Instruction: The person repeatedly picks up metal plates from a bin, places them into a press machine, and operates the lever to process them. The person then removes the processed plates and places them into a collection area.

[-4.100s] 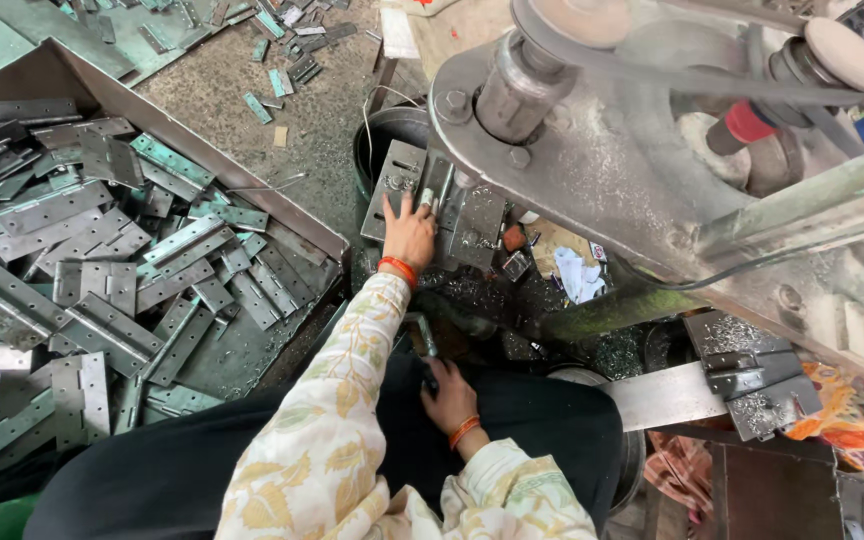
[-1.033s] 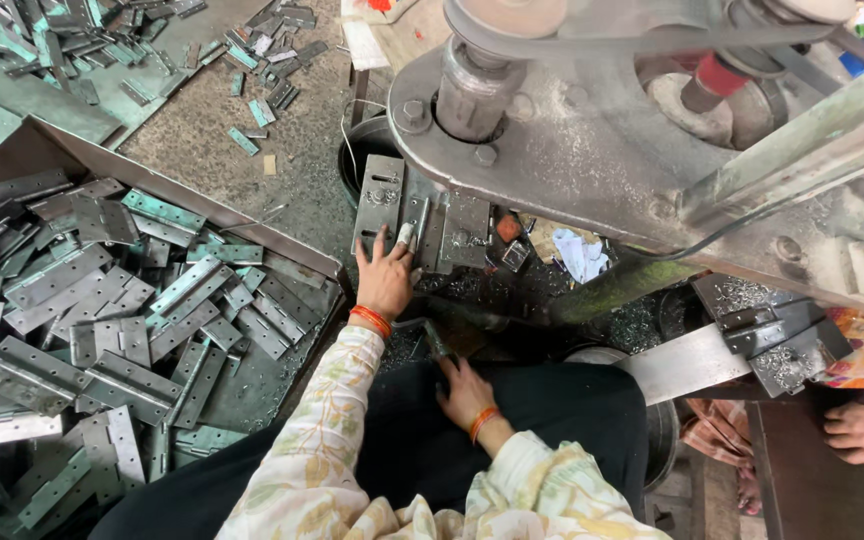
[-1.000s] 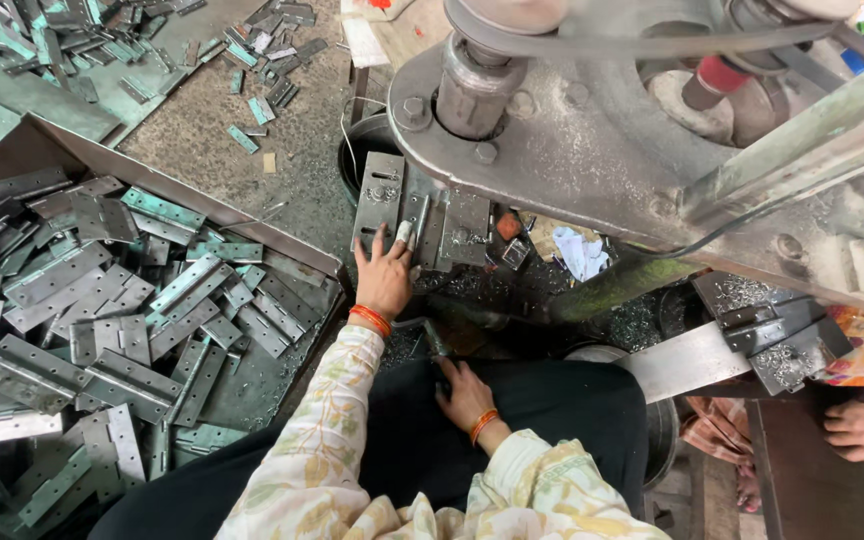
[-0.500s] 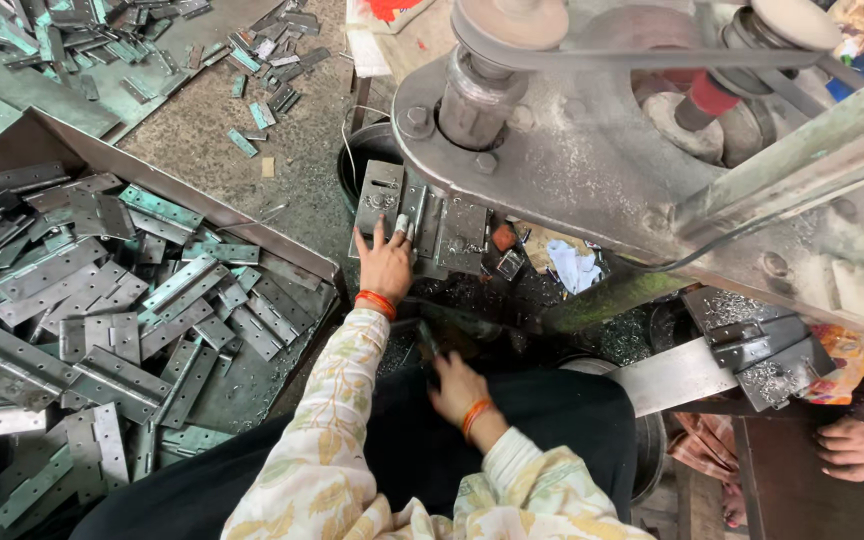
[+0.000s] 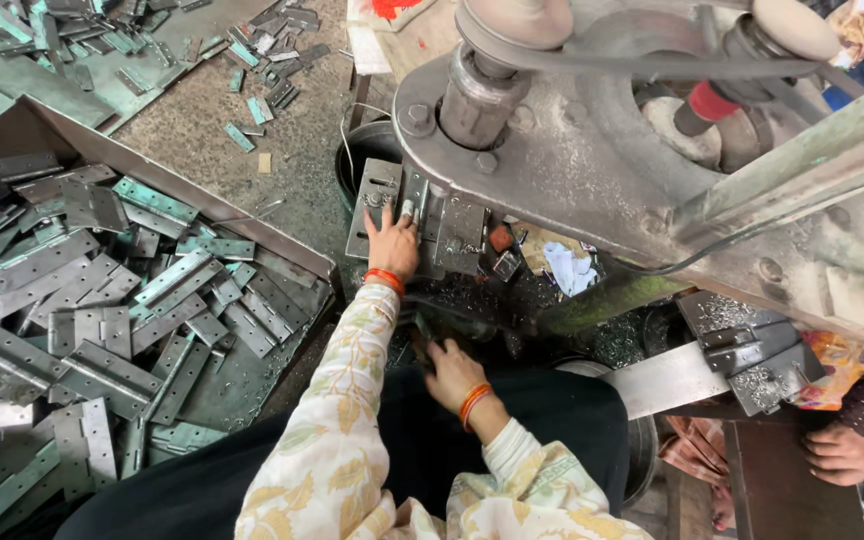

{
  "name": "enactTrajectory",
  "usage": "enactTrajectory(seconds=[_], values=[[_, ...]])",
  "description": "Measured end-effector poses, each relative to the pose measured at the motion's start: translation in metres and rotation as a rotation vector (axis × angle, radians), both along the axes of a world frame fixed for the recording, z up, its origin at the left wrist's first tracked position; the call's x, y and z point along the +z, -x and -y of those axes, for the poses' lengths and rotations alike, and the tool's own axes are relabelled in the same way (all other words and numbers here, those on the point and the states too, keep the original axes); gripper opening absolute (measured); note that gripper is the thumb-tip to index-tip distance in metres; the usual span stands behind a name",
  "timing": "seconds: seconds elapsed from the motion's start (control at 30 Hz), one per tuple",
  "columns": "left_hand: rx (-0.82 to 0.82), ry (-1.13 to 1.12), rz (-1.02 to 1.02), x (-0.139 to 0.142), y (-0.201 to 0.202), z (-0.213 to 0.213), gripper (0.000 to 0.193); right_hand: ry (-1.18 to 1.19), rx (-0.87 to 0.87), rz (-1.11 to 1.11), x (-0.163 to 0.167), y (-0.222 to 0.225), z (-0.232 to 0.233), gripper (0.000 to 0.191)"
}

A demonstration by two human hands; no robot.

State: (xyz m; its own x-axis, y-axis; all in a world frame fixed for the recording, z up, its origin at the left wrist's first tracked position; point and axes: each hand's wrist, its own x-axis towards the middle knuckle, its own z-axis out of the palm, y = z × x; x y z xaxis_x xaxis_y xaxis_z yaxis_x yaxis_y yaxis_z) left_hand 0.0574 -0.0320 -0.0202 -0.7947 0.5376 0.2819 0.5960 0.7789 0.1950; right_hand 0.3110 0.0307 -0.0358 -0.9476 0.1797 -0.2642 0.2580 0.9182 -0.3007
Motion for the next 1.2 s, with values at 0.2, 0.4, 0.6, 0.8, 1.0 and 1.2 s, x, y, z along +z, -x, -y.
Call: enactTrajectory(seconds=[0.2,0.4,0.6,0.8,1.0,1.2], values=[[-0.021,0.106,0.021,0.003,-0.007,0.006,0.039,0.076,-0.054,-0.209,-0.043,-0.033,0.020,0.051],[-0.026,0.020,-0.028,-0.005,-0.022,0.025,0.045,0.076,-0.038,-0.084,-0.009,-0.010,0.008,0.055],[0.004,0.103,0.005,0.012,0.002,0.006,0.048,0.020,-0.009,0.002,0.016,0.006,-0.003,0.048],[0.013,0.123,0.033,0.018,0.008,0.003,0.043,0.099,-0.056,-0.211,-0.048,-0.032,0.016,0.053],[0.015,-0.127,-0.085,0.015,-0.027,0.026,0.045,0.069,-0.080,-0.071,-0.054,-0.034,0.007,0.050],[0.215,-0.576,-0.142,-0.021,-0.079,0.122,0.054,0.058,0.023,-0.083,-0.001,-0.017,-0.002,0.047]])
